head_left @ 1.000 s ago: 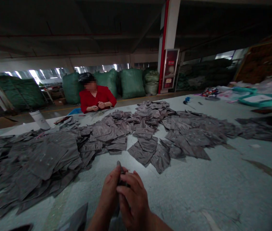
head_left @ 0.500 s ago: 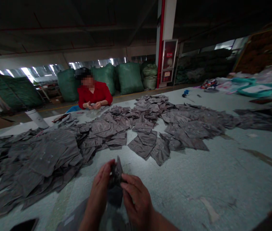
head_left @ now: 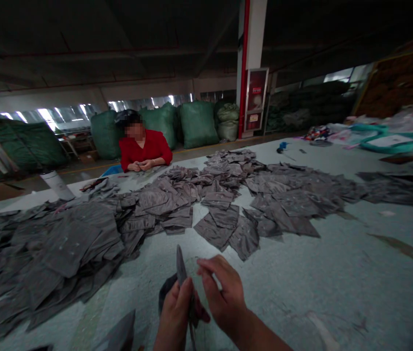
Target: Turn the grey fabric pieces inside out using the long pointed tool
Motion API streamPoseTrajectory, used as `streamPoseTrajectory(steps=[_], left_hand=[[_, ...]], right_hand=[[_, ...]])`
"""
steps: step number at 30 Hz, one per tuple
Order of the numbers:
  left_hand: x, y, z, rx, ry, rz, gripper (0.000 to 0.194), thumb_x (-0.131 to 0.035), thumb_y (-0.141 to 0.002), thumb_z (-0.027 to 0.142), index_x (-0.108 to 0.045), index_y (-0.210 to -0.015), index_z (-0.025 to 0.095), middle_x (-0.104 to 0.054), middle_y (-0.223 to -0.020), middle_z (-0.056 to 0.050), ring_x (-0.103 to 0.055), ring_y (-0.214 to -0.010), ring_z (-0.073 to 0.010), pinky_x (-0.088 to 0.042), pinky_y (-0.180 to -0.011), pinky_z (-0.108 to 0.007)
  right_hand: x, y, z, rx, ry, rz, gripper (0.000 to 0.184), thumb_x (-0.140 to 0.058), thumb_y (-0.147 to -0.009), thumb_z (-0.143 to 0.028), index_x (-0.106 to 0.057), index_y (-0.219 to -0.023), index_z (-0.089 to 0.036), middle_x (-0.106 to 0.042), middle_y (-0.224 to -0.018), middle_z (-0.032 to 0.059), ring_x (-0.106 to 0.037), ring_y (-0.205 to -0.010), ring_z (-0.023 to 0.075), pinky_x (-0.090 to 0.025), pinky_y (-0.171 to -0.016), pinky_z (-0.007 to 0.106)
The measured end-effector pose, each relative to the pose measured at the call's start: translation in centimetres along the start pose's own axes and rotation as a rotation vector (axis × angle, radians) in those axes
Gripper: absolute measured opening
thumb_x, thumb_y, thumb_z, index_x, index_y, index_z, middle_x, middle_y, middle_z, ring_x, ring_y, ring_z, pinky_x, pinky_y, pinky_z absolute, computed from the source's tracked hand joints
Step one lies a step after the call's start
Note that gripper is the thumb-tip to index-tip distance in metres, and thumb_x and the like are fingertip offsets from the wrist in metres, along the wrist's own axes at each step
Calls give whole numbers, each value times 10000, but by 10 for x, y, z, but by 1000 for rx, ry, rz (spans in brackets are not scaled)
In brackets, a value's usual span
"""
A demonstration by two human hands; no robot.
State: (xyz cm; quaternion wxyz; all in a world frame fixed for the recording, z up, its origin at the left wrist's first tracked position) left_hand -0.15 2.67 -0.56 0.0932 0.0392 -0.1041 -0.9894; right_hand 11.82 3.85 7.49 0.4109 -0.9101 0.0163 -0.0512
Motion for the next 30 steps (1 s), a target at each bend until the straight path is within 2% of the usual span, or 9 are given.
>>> streamPoseTrajectory(steps=[3, 5, 8, 11, 14, 19, 24, 27, 30], left_hand=[[-4, 7, -19, 67, 31, 22, 435, -488, -649, 607, -460, -508, 197, -483, -345, 30, -496, -355, -135, -358, -416, -238], [-3, 14, -31, 115, 36, 45, 448, -489, -633, 628, -466, -513, 197, -490, -345, 22, -515, -359, -150, -370, -426, -250], [2, 21, -35, 138, 7, 63, 434, -525, -613, 615, -496, -555, 186, -526, -367, 3, -512, -367, -149, -372, -432, -253], [8, 15, -13, 46, -27, 108, 390, -598, -600, 537, -555, -674, 156, -615, -535, -29, -559, -478, -151, -384, -454, -238], [10, -1, 16, -37, -44, 161, 321, -575, -668, 457, -565, -774, 155, -629, -678, -32, -593, -588, -152, -389, -482, -225], [-4, -15, 22, -98, -141, 57, 282, -521, -721, 412, -508, -588, 165, -541, -477, 15, -512, -447, -114, -362, -456, -216], [3, -2, -8, -43, -209, 34, 409, -419, -733, 545, -464, -538, 189, -462, -399, 26, -455, -390, -130, -356, -424, -243], [10, 4, -4, -96, -310, 64, 406, -447, -709, 559, -522, -574, 184, -522, -471, -1, -491, -472, -157, -377, -482, -260], [23, 11, 8, -169, -300, 238, 371, -524, -673, 523, -588, -803, 181, -620, -684, -27, -561, -678, -201, -414, -618, -273]], right_hand=[[-30, -25, 37, -347, -149, -146, 249, -447, -821, -240, -550, -1039, -179, -615, -885, 52, -577, -764, 140, -459, -627, 233], [-66, -32, 50, -512, -287, -348, 264, -424, -825, -286, -560, -1015, -163, -618, -787, 28, -573, -618, 113, -433, -514, 199], [-102, -41, 52, -521, -265, -548, 225, -439, -795, -267, -611, -713, -147, -520, -522, -37, -460, -419, 72, -326, -418, 172], [-98, -63, 55, -387, -98, -410, 259, -508, -728, -221, -532, -481, -149, -407, -437, -56, -406, -454, 73, -275, -458, 185], [-75, -78, 74, -413, -77, -258, 238, -486, -746, -262, -560, -549, -152, -437, -505, -44, -424, -532, 91, -283, -505, 194], [-41, -53, 107, -568, -67, -54, 295, -407, -783, -354, -559, -654, -136, -405, -529, -38, -384, -510, 97, -286, -474, 194], [-70, -4, 111, -658, -145, -110, 350, -354, -803, -356, -571, -676, -113, -429, -501, -32, -375, -455, 89, -309, -430, 190], [-78, -11, 115, -634, -183, -202, 309, -442, -761, -350, -582, -618, -115, -450, -475, -32, -399, -443, 92, -318, -424, 190], [-67, -36, 115, -565, -180, -253, 289, -441, -776, -323, -624, -705, -111, -528, -530, -10, -480, -507, 109, -370, -500, 203]])
Point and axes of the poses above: each hand's wrist, its own y-axis away from the middle knuckle, its own x-axis out of the back of the hand, z = x × y, the point moved 8 cm from there along -y, towards the middle knuckle
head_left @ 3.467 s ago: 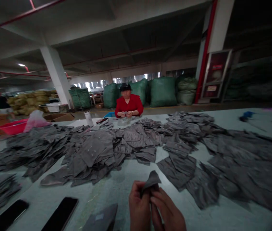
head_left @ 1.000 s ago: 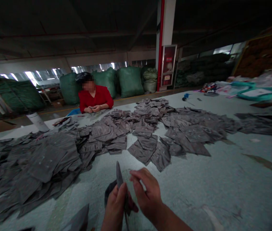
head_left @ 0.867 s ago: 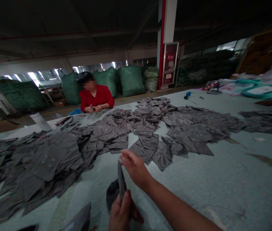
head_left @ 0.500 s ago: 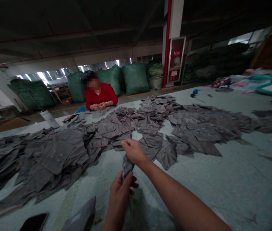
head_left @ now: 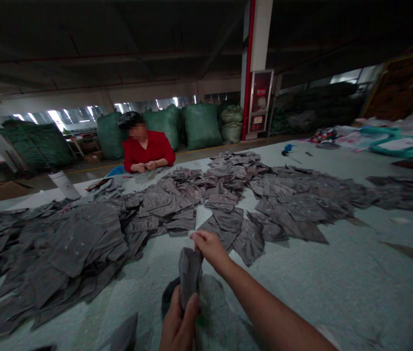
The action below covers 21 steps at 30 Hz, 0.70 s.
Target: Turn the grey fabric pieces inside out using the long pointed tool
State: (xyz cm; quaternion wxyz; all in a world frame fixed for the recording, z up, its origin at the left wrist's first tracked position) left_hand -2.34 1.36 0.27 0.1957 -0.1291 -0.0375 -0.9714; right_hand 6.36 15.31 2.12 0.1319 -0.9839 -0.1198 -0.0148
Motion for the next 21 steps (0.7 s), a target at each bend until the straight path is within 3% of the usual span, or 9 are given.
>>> streamPoseTrajectory(steps=[2, 4, 7, 9, 12, 14, 18, 21], left_hand=[[8, 1, 7, -19, 82, 89, 434, -563, -662, 483, -551, -969, 176, -635, -892, -49, -557, -861, -224, -410, -735, -283], [7, -1, 17, -20, 151, 66, 442, -563, -677, 459, -533, -1003, 164, -624, -967, -64, -543, -914, -233, -403, -777, -298], [-2, -14, 31, 18, 198, -44, 361, -538, -709, 438, -550, -936, 156, -640, -865, -57, -570, -799, -213, -432, -688, -287], [-7, -26, 41, -1, 247, -86, 318, -542, -716, 409, -550, -911, 158, -639, -834, -47, -577, -758, -194, -438, -645, -267], [-19, -38, 45, -51, 227, -156, 270, -568, -703, 359, -559, -880, 155, -610, -688, -5, -558, -608, -144, -423, -551, -229], [-24, -38, 36, -42, 141, -154, 225, -558, -709, 363, -564, -795, 155, -514, -521, 48, -465, -449, -98, -364, -446, -199], [-20, -21, 13, -13, 40, -89, 279, -498, -741, 435, -505, -640, 175, -384, -421, 82, -364, -383, -77, -287, -395, -188], [-15, -8, 6, 0, 33, -58, 306, -511, -725, 463, -505, -621, 176, -413, -459, 66, -398, -434, -89, -314, -432, -195]], right_hand=[[4, -6, -19, 69, 12, -47, 273, -440, -795, -316, -641, -823, -134, -606, -675, 12, -545, -651, 124, -401, -625, 214], [-5, -7, -41, 151, 48, -146, 245, -461, -798, -317, -640, -892, -179, -631, -774, 3, -557, -742, 126, -394, -681, 208], [-24, -4, -66, 271, 255, -302, 238, -474, -792, -346, -649, -736, -196, -593, -628, -20, -522, -621, 118, -358, -575, 192], [-15, -5, -70, 281, 339, -226, 280, -501, -769, -382, -604, -600, -184, -525, -529, -28, -466, -546, 109, -313, -531, 197], [22, 1, -51, 178, 232, 42, 293, -489, -771, -404, -550, -598, -175, -478, -533, -31, -431, -549, 108, -295, -539, 207], [30, 17, -27, 114, 180, 111, 345, -393, -820, -413, -504, -605, -167, -439, -537, -27, -415, -543, 110, -301, -526, 210], [4, 47, 19, 1, 44, 41, 444, -252, -848, -482, -437, -590, -171, -364, -508, -45, -381, -473, 96, -314, -453, 198], [-11, 42, 27, -23, -17, -89, 457, -390, -778, -544, -485, -569, -149, -408, -501, -42, -401, -469, 93, -322, -438, 192]])
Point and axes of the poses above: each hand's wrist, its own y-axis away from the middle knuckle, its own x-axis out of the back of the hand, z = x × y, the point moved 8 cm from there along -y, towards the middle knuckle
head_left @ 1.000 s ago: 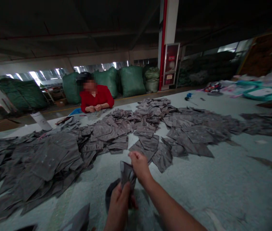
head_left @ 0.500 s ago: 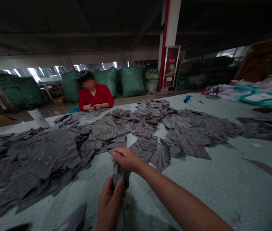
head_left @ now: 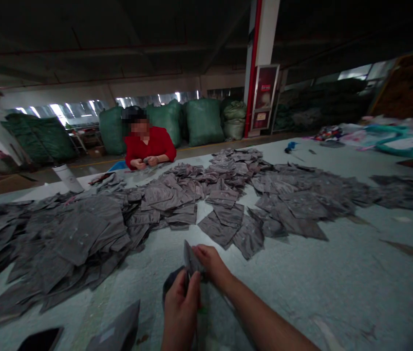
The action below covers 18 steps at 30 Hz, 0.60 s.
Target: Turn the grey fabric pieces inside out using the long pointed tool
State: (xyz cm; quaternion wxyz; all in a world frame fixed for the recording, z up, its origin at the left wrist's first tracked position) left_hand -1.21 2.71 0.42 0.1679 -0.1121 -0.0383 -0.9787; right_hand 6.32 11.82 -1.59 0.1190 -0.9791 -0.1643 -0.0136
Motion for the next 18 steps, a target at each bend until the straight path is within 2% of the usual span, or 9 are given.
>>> streamPoseTrajectory(steps=[2, 6, 8, 10, 14, 16, 18], left_hand=[[2, 4, 2, 3, 41, 30, 308, -539, -697, 479, -549, -698, 171, -483, -527, 44, -457, -501, -111, -351, -481, -209], [6, 1, 13, 42, 134, 137, 427, -539, -670, 526, -562, -902, 169, -605, -708, -11, -546, -668, -170, -402, -581, -249], [7, -5, 20, 35, 153, 150, 410, -489, -699, 539, -564, -871, 174, -615, -735, -19, -550, -695, -171, -405, -595, -252], [5, -15, 28, -7, 156, 121, 356, -477, -717, 520, -562, -762, 177, -594, -671, -4, -534, -641, -151, -396, -561, -236], [2, -29, 34, -73, 98, 45, 227, -576, -680, 393, -547, -720, 171, -534, -554, 36, -474, -480, -105, -362, -458, -203], [1, -29, 29, -57, 51, 48, 214, -593, -660, 371, -549, -727, 173, -507, -500, 52, -440, -408, -97, -334, -405, -199], [2, -24, 24, -47, 52, 71, 227, -596, -649, 393, -546, -690, 176, -485, -469, 58, -424, -386, -96, -320, -388, -198]], right_hand=[[6, -15, -11, 14, -6, -53, 423, -468, -749, -523, -554, -621, -129, -484, -537, -25, -452, -507, 101, -351, -466, 191], [14, -44, -54, 113, 1, -127, 336, -414, -819, -416, -620, -798, -151, -601, -747, 3, -543, -722, 119, -404, -670, 212], [9, -52, -72, 150, 27, -167, 285, -464, -796, -382, -634, -735, -163, -597, -689, -13, -542, -684, 118, -397, -654, 208], [5, -55, -81, 163, 53, -164, 261, -512, -762, -356, -620, -626, -160, -542, -559, -32, -502, -567, 106, -371, -566, 198], [18, -39, -72, 143, 49, 4, 293, -476, -774, -356, -531, -564, -159, -411, -502, -47, -392, -492, 88, -295, -479, 193], [21, -21, -54, 110, 27, 91, 313, -442, -789, -386, -480, -574, -162, -376, -518, -47, -364, -496, 88, -283, -468, 194], [14, 0, -34, 64, -22, 125, 351, -385, -813, -430, -440, -588, -167, -362, -535, -44, -356, -503, 92, -290, -463, 196]])
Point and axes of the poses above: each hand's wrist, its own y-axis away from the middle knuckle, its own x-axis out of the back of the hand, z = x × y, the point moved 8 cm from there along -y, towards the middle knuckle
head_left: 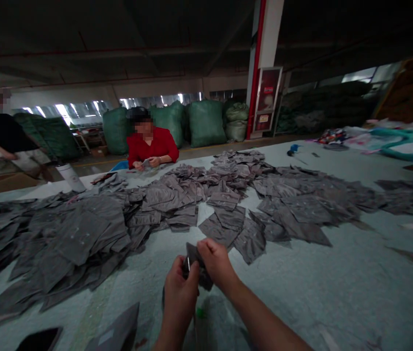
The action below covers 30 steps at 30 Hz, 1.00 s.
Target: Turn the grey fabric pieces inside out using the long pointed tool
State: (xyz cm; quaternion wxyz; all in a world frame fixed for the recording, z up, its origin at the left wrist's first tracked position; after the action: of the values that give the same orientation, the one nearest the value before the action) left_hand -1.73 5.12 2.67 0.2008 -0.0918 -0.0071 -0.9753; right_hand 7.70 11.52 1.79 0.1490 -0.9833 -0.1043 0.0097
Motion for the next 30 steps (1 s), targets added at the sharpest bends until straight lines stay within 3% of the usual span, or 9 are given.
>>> streamPoseTrajectory(steps=[4, 10, 15, 20, 26, 30], left_hand=[[2, 15, -8, 20, 22, 1, 288, -580, -652, 452, -568, -710, 171, -493, -484, 49, -432, -423, -104, -333, -411, -203], [14, 6, 11, -93, -39, 40, 340, -449, -741, 499, -564, -731, 179, -524, -588, 29, -467, -560, -128, -368, -520, -217], [2, -17, 21, -126, -77, -126, 281, -496, -729, 437, -499, -620, 178, -455, -546, 48, -427, -527, -112, -332, -473, -202], [5, -14, 20, -216, -216, -55, 279, -449, -758, 398, -478, -577, 189, -464, -518, 42, -441, -512, -121, -340, -493, -214], [9, -9, 17, -193, -198, -1, 300, -397, -783, 428, -521, -641, 195, -523, -584, 16, -493, -586, -145, -374, -548, -224], [13, -6, 12, -208, -227, -14, 309, -425, -761, 441, -497, -584, 198, -493, -533, 25, -467, -519, -133, -361, -501, -222]], right_hand=[[-16, 22, 20, -87, -143, -70, 415, -354, -810, -521, -427, -606, -167, -374, -557, -35, -370, -532, 99, -321, -493, 201], [-1, -12, -11, 12, -31, -205, 391, -386, -809, -498, -492, -653, -155, -407, -588, -29, -385, -540, 92, -298, -489, 192], [-3, -5, -11, 20, 90, -130, 357, -410, -813, -421, -462, -573, -162, -406, -538, -33, -386, -532, 97, -287, -489, 199], [-10, 20, -4, 38, 98, -49, 365, -302, -871, -409, -432, -622, -176, -429, -564, -30, -413, -539, 99, -304, -504, 200], [-8, 9, -20, 120, 318, -78, 352, -340, -864, -371, -414, -580, -178, -411, -540, -34, -404, -527, 98, -270, -500, 208], [-15, 24, -5, 36, 127, -38, 355, -303, -879, -385, -406, -609, -178, -418, -559, -30, -407, -535, 96, -296, -500, 196]])
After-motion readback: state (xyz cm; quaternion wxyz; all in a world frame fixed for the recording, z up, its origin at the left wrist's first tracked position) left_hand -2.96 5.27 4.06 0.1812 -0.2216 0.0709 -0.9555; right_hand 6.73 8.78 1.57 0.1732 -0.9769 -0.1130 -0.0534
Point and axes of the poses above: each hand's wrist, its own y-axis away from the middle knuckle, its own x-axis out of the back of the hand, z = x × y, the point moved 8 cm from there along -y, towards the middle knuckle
